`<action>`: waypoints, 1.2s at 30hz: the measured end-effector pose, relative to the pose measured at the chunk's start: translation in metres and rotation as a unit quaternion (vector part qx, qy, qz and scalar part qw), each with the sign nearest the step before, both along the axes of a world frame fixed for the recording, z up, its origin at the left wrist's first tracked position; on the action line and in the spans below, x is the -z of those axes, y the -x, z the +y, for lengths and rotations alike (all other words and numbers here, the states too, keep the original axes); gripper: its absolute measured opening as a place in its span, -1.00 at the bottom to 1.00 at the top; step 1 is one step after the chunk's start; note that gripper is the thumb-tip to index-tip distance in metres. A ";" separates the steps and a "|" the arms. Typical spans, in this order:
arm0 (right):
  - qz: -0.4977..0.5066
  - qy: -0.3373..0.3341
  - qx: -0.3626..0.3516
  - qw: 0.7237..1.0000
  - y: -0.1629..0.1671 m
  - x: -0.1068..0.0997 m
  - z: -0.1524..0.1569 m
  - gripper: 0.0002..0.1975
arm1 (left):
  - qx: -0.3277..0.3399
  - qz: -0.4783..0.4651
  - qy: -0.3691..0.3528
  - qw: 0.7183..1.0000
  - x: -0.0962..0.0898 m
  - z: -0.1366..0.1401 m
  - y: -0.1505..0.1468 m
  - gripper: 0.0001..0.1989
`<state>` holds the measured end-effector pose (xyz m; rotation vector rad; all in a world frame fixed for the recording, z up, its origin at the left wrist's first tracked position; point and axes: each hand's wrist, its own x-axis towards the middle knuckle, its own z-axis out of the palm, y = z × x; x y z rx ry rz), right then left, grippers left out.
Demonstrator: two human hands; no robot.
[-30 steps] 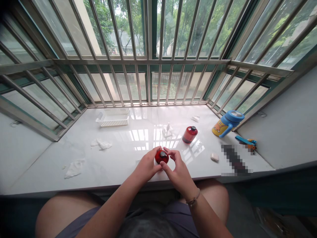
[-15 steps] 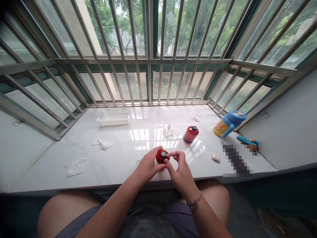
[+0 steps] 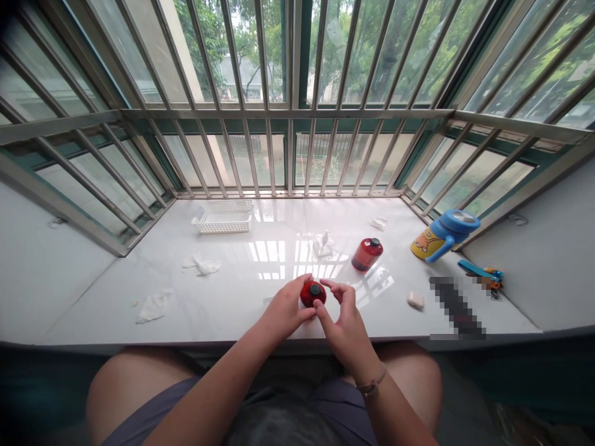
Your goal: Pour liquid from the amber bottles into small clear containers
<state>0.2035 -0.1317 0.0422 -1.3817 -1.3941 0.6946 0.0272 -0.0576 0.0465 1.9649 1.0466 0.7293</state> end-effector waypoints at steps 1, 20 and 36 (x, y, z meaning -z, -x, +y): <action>0.005 0.003 -0.010 1.000 0.001 0.000 0.000 -0.60 | 0.000 0.000 -0.002 1.000 0.001 0.000 0.000 -0.19; -0.045 -0.014 0.014 0.999 0.001 0.028 0.010 -0.38 | 0.043 0.042 -0.081 0.995 0.005 -0.004 0.007 0.14; -0.129 -0.032 0.164 0.977 -0.048 0.037 0.020 -0.19 | -0.270 0.295 -0.131 0.907 0.028 0.092 0.257 -0.52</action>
